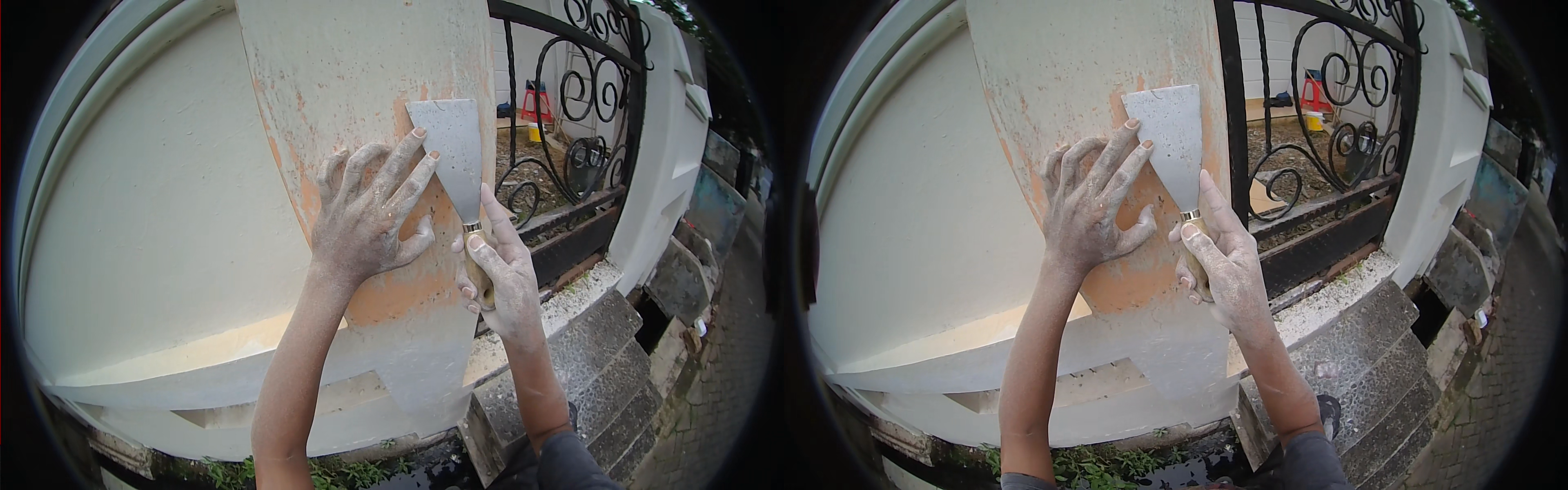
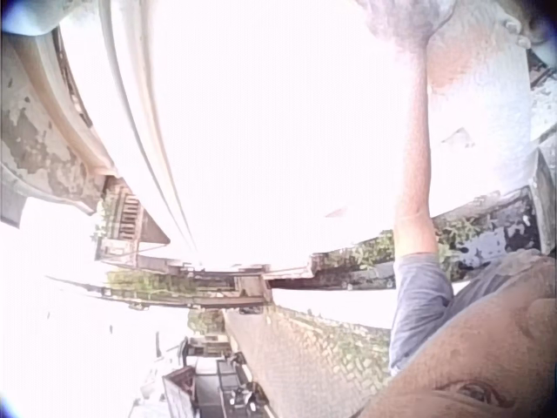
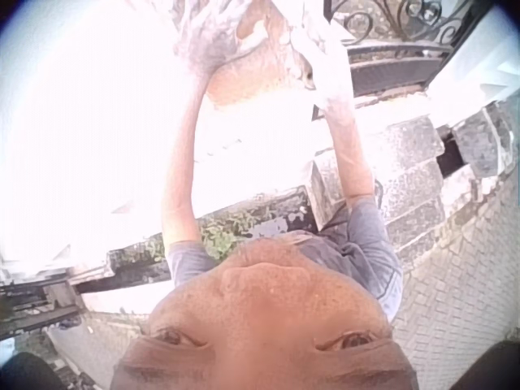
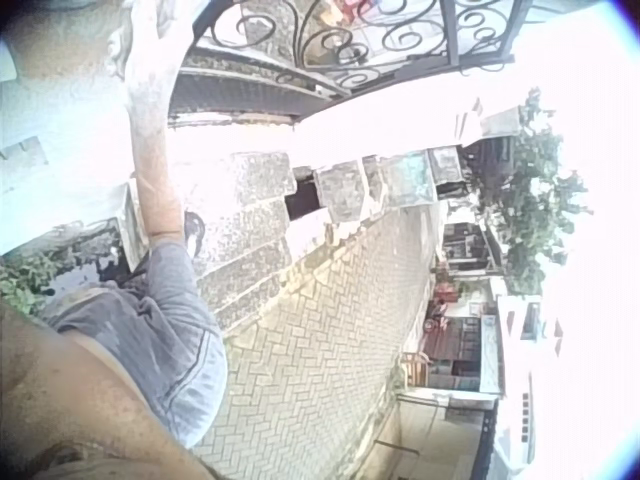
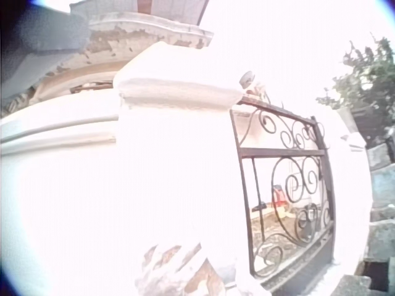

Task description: The person scrapes old paint or plaster from a wall using a putty knife.

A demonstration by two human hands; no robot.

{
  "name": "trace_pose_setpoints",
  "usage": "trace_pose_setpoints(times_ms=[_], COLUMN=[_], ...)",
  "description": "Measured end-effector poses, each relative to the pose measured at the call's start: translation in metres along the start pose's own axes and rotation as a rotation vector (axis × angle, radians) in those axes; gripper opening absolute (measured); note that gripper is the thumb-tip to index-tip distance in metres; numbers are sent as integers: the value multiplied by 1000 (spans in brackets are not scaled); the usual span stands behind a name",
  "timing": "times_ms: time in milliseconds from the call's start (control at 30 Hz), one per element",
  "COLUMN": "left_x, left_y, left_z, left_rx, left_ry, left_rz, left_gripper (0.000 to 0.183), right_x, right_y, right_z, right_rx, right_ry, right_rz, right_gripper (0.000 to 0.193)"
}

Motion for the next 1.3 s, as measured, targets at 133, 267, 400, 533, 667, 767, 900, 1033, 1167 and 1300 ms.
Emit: trace_pose_setpoints(times_ms=[133,267,400,533,667,767,900,1033,1167,1300], left_x=[-1,1,0,2,1,1,3,-1,2,-1], left_y=[4,0,3,0,2,3,-1,4,0,3], left_z=[-5,-2,-4,-3,-4,-5,0,-5,-2,-3], left_rx=[37,-1,-12,-48,-50,-85,-85,-44,-61,-39], left_ry=[-57,-56,-77,-69,-83,-106,-69,-83,-62,-49], left_rz=[-69,-13,-71,-38,-57,-87,-18,-85,-41,-68], left_gripper=[74,70,67,64,62,62,64,64,65,65], right_x=[8,-1,2,0,3,4,0,5,0,3], right_y=[4,-1,10,-1,7,8,-2,6,-3,4], right_z=[9,1,6,6,7,11,4,10,4,8], right_rx=[-7,4,26,16,5,7,-3,0,0,-9], right_ry=[-39,-11,-24,-3,-90,-57,-65,-95,-106,-127], right_rz=[10,-4,-51,-28,-22,-26,17,-33,-21,-36], right_gripper=[55,57,57,58,54,57,58,54,54,55])
Point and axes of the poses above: each hand's wrist, its own y-axis towards the middle knuckle, its own z-axis out of the palm, x = y × z, the point moved 1 cm from there along y, towards the middle knuckle, and after that the axes turned 3 degrees about -x, right-handed, at the moved point
